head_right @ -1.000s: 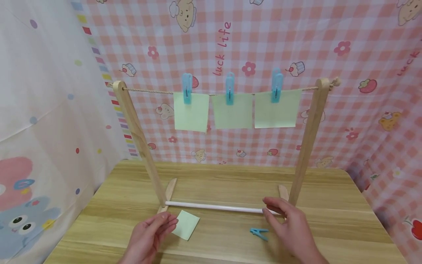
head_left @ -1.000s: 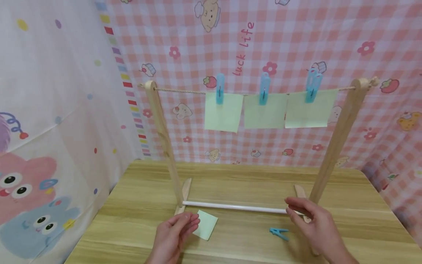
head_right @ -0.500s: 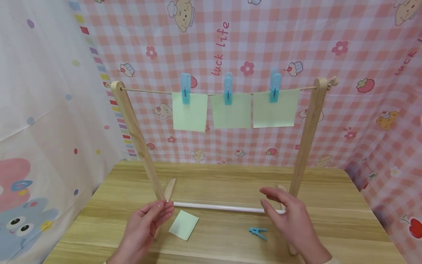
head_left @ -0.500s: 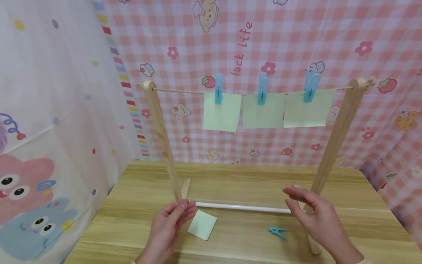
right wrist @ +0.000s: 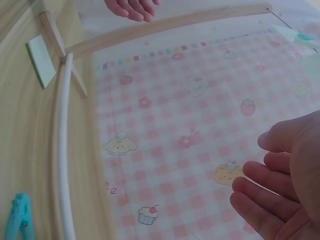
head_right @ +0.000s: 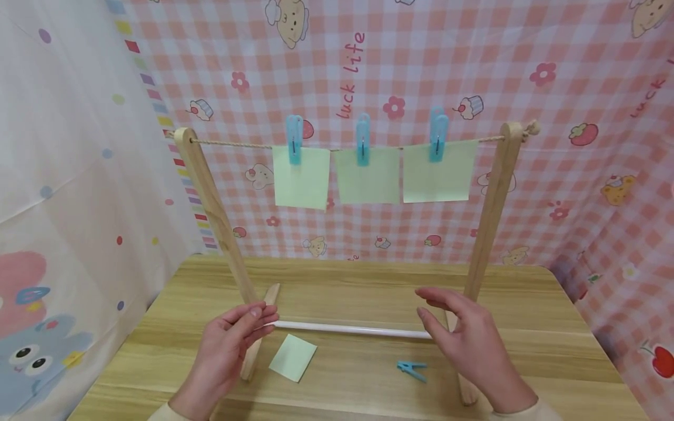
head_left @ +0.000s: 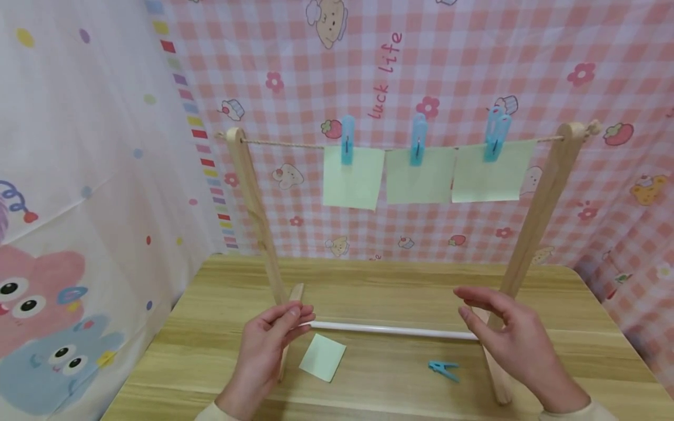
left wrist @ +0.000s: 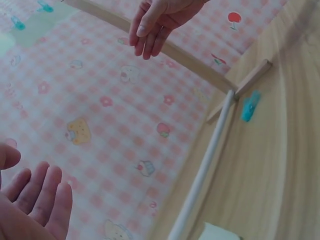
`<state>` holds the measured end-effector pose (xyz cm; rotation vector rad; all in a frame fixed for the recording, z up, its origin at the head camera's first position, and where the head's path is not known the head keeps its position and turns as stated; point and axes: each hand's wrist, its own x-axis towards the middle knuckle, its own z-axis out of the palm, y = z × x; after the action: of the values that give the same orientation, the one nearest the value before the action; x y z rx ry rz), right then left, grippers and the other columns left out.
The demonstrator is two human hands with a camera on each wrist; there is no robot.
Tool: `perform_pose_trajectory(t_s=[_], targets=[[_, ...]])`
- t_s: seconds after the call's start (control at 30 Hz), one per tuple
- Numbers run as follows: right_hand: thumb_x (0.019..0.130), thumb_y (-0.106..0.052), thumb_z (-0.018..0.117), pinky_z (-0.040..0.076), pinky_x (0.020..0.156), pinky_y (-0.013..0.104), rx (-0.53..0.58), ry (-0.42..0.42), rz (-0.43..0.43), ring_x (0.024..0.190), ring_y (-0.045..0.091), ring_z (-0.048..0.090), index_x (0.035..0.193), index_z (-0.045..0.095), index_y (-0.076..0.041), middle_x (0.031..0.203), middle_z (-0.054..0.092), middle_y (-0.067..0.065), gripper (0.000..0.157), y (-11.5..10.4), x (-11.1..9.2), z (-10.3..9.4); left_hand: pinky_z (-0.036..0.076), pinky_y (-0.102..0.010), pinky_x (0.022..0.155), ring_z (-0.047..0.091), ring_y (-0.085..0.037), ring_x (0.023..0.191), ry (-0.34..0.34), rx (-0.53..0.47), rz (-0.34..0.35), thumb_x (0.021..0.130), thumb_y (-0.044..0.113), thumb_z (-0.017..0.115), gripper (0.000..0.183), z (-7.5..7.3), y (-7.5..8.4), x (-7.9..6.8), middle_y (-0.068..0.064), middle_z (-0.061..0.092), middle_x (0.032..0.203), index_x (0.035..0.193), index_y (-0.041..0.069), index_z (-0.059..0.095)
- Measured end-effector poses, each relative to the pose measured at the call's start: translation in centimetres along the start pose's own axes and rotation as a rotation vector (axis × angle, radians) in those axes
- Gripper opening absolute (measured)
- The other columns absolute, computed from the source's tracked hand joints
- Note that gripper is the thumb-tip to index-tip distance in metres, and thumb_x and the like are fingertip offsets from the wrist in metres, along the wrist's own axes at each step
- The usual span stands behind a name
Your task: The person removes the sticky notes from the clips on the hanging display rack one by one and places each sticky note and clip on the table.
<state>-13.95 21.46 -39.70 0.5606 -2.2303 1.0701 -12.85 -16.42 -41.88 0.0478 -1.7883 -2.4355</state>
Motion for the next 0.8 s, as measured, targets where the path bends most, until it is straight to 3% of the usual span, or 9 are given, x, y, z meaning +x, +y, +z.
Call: perform_pose_trajectory(t_s=[0.33, 0.57, 0.8], targets=[[0.083, 0.010, 0.084, 0.050, 0.089, 0.001, 0.002, -0.012, -0.041, 0.107, -0.016, 0.067, 0.120, 0.080, -0.008, 0.117, 0.079, -0.012, 0.041, -1.2, 1.1, -0.6, 0.068, -0.031, 0.089, 0.082, -0.017, 0.096, -0.001, 0.027, 0.067, 0.105, 0.003, 0.067, 0.016, 0.4, 1.7, 0.3, -0.002, 0.085, 0.099, 0.104, 0.013, 0.079], [0.083, 0.010, 0.084, 0.049, 0.092, 0.001, -0.024, -0.022, -0.087, 0.107, -0.015, 0.067, 0.122, 0.080, -0.015, 0.112, 0.083, 0.004, 0.046, -2.0, 2.0, -1.2, 0.068, -0.031, 0.088, 0.082, -0.017, 0.094, 0.010, 0.031, 0.104, 0.103, -0.001, 0.068, 0.011, 0.5, 2.6, 0.5, -0.003, 0.085, 0.098, 0.108, 0.001, 0.077], [0.082, 0.016, 0.082, 0.051, 0.091, 0.002, 0.020, 0.006, -0.121, 0.107, -0.015, 0.069, 0.119, 0.080, -0.009, 0.116, 0.079, -0.015, 0.045, -2.7, 3.2, -1.9, 0.067, -0.031, 0.090, 0.082, -0.016, 0.093, 0.025, 0.085, 0.128, 0.103, -0.002, 0.068, 0.012, 1.0, 3.2, 1.0, 0.000, 0.085, 0.098, 0.112, -0.006, 0.074]])
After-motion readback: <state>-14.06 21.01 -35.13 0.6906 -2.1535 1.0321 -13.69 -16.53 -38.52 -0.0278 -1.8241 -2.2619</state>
